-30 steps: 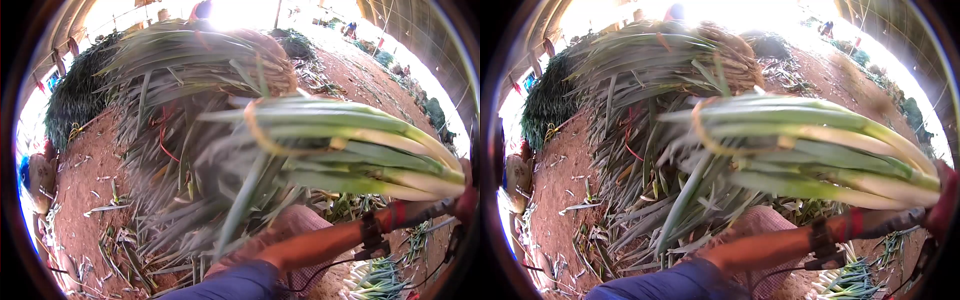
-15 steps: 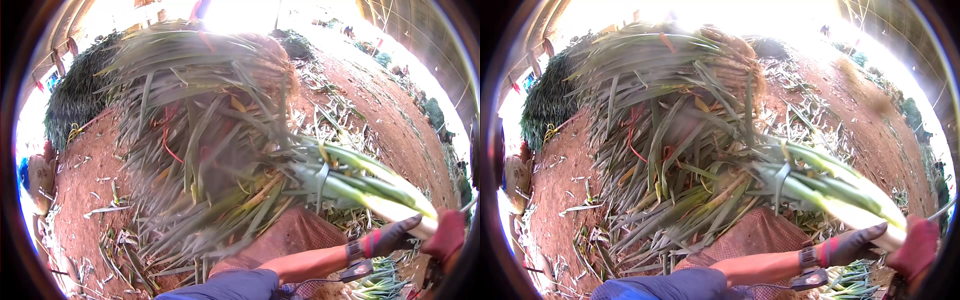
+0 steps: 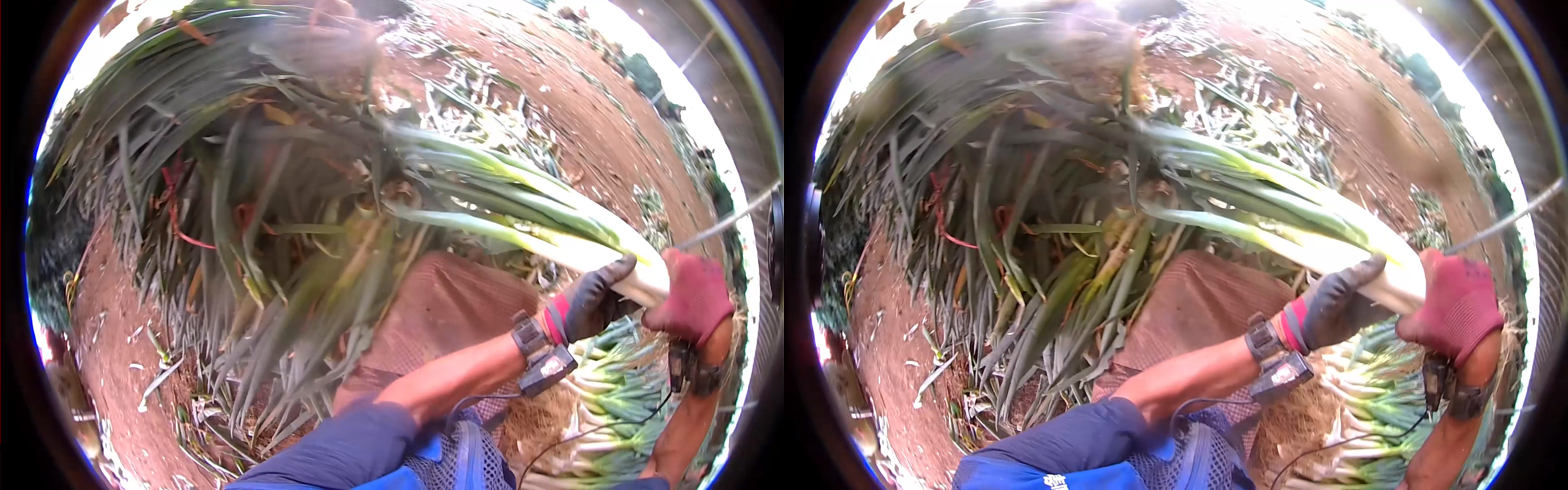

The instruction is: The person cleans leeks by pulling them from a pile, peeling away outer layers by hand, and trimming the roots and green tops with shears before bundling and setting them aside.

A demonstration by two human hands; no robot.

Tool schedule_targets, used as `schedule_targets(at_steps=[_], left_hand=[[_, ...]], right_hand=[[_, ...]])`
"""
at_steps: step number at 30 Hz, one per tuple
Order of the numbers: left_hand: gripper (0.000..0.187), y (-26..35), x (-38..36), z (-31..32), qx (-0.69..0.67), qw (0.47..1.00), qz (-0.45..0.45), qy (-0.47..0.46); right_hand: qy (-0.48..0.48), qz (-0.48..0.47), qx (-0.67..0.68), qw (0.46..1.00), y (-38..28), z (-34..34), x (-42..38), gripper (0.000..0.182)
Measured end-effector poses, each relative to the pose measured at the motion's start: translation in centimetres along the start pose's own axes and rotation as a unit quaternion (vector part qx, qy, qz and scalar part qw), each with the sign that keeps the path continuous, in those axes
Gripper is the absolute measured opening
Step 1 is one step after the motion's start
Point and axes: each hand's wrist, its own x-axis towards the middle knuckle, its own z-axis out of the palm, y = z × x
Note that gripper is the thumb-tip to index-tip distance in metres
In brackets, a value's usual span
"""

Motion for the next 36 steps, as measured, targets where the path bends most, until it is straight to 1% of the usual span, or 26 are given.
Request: schedule_targets(at_steps=[1,2,4,5,7,8,11,12,14,16,18,19,22,23,24,25,26,27,28,29,30,31,32,34,35,36], left_hand=[[0.050,0.1,0.3,0.6,0.002,1.000,-0.012,-0.016],[0.048,0.0,0.8,1.3,0.005,0.999,-0.021,-0.034],[0.047,0.0,2.0,3.4,0.052,0.997,0.001,-0.055],[0.047,0.0,2.8,4.4,0.077,0.995,-0.009,-0.057],[0.047,-0.3,4.1,4.9,0.141,0.989,-0.021,-0.048],[0.047,-0.4,4.1,4.5,0.139,0.989,-0.024,-0.053],[0.049,-0.9,2.6,3.1,0.186,0.980,-0.046,0.056],[0.046,-1.5,2.7,2.3,0.182,0.978,-0.050,0.090],[0.042,-2.1,2.3,1.5,0.136,0.981,-0.064,0.121],[0.040,-2.3,1.8,1.1,0.054,0.984,-0.111,0.131],[0.042,-2.2,0.9,1.3,0.013,0.987,-0.111,0.117],[0.042,-2.6,0.9,0.5,0.013,0.989,-0.090,0.118],[0.043,-3.1,0.4,-1.1,0.032,0.989,-0.052,0.137],[0.042,-2.9,0.1,-2.0,0.058,0.984,-0.081,0.146],[0.040,-2.9,0.3,-2.2,0.053,0.994,-0.071,0.068],[0.043,-3.0,0.3,-2.6,0.051,0.996,-0.063,0.035],[0.045,-2.9,0.1,-1.7,0.082,0.992,-0.062,0.068],[0.045,-2.7,0.4,-2.4,0.042,0.993,-0.100,0.052],[0.040,-2.8,0.7,-1.2,0.074,0.988,-0.114,0.077],[0.034,-3.6,1.1,-0.7,0.132,0.981,-0.105,0.093],[0.029,-4.5,1.6,0.5,0.154,0.979,-0.111,0.070],[0.028,-5.8,2.0,1.4,0.190,0.972,-0.128,0.056],[0.027,-6.9,2.3,2.1,0.229,0.962,-0.141,0.040],[0.026,-10.2,2.5,3.9,0.310,0.933,-0.175,0.048],[0.025,-12.0,2.6,3.9,0.369,0.915,-0.161,-0.010],[0.024,-13.9,2.6,3.9,0.424,0.892,-0.144,-0.069]], right_hand=[[0.013,-0.006,-0.001,1.000,0.3,-0.2,-0.3,0.063],[0.006,0.002,-0.007,1.000,0.7,-0.9,-1.0,0.063],[0.055,0.010,0.068,0.996,1.5,-2.7,-1.9,0.061],[0.102,0.011,0.104,0.989,2.1,-2.8,-2.5,0.058],[0.104,0.048,0.148,0.982,2.1,-3.3,-3.4,0.060],[0.102,0.065,0.179,0.976,1.9,-2.8,-3.5,0.062],[-0.047,0.086,0.205,0.974,2.9,0.0,-2.9,0.065],[-0.051,0.088,0.202,0.974,2.8,0.4,-2.7,0.065],[-0.110,0.082,0.256,0.957,2.4,0.8,-2.5,0.062],[-0.125,0.093,0.254,0.955,1.8,0.1,-2.3,0.061],[-0.143,0.068,0.120,0.980,2.2,0.2,-1.7,0.065],[-0.148,0.076,0.122,0.979,2.2,0.3,-1.6,0.065],[-0.154,0.020,0.053,0.986,1.6,0.9,-1.1,0.067],[-0.155,-0.007,0.056,0.986,1.7,1.5,-0.7,0.067],[-0.160,-0.024,0.059,0.985,2.2,2.3,-0.6,0.066],[-0.109,-0.052,0.093,0.988,3.3,3.2,-1.2,0.065],[-0.059,-0.077,0.122,0.988,4.1,4.2,-2.0,0.064],[-0.101,-0.047,0.109,0.988,4.0,3.5,-2.1,0.064],[-0.141,-0.024,0.098,0.985,4.5,3.2,-2.7,0.063],[-0.033,-0.034,0.097,0.994,5.9,4.8,-5.0,0.064],[0.081,-0.050,0.090,0.991,6.8,6.0,-6.9,0.065],[-0.117,0.092,0.207,0.967,6.4,3.5,-8.2,0.066],[-0.123,0.107,0.210,0.964,7.1,4.8,-10.5,0.066],[0.067,0.120,0.273,0.952,9.2,9.5,-16.3,0.060],[0.079,0.178,0.420,0.887,8.9,11.6,-19.0,0.067],[0.076,0.257,0.411,0.871,8.3,13.5,-21.6,0.074]])
